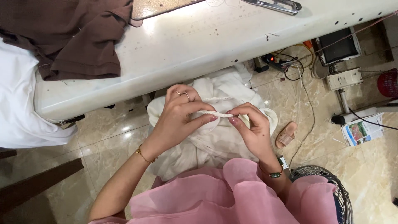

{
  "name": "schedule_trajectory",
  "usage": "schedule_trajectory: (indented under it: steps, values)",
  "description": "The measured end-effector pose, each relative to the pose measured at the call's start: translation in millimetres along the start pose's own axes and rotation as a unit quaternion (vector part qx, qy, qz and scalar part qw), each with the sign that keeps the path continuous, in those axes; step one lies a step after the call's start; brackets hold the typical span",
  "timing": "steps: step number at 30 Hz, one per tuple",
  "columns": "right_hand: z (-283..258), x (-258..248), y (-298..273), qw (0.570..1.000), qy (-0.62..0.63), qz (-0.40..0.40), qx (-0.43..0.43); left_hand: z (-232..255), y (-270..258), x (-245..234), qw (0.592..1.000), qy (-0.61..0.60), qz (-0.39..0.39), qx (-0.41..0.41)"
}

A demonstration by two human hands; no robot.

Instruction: Hand-sewing and machine-sewing a white fabric dress.

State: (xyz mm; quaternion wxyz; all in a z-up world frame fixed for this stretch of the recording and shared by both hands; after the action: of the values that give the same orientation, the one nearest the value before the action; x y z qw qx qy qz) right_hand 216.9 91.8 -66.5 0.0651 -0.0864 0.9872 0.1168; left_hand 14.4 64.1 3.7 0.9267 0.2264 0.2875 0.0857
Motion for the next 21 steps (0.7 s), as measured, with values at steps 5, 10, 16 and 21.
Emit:
schedule_trajectory:
  steps: [5, 10, 16, 21]
  values:
    - [-15.4, -13.7, 46.4, 0.984, -0.116, 0.057, -0.122, -5.4, -5.5, 4.1, 0.999, 0.024, 0.016, -0.041]
    - [-40.7, -29.2, 144.2, 0.9, -0.29, 0.154, -0.287, -8.1, -13.1, 3.8, 0.993, 0.063, 0.038, -0.088]
    - [-61.2, -12.9, 198.9, 0.854, -0.351, 0.092, -0.372, -22.5, -21.7, -4.0, 0.987, 0.05, 0.078, -0.131]
    - [-53.7, -16.3, 190.1, 0.794, -0.37, 0.074, -0.476, -32.3, -29.3, -0.8, 0.983, 0.032, 0.073, -0.168]
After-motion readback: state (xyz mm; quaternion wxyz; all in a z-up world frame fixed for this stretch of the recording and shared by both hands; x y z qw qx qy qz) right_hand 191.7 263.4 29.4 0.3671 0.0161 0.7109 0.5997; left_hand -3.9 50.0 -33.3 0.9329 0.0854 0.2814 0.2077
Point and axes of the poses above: each hand's wrist, its own y-axis towards the middle knuckle, its own x-axis out of the palm, z = x × y, the point moved 7 cm from there along y, towards the middle knuckle, and after that the axes turned 14 degrees about z, right-handed, at the moved point
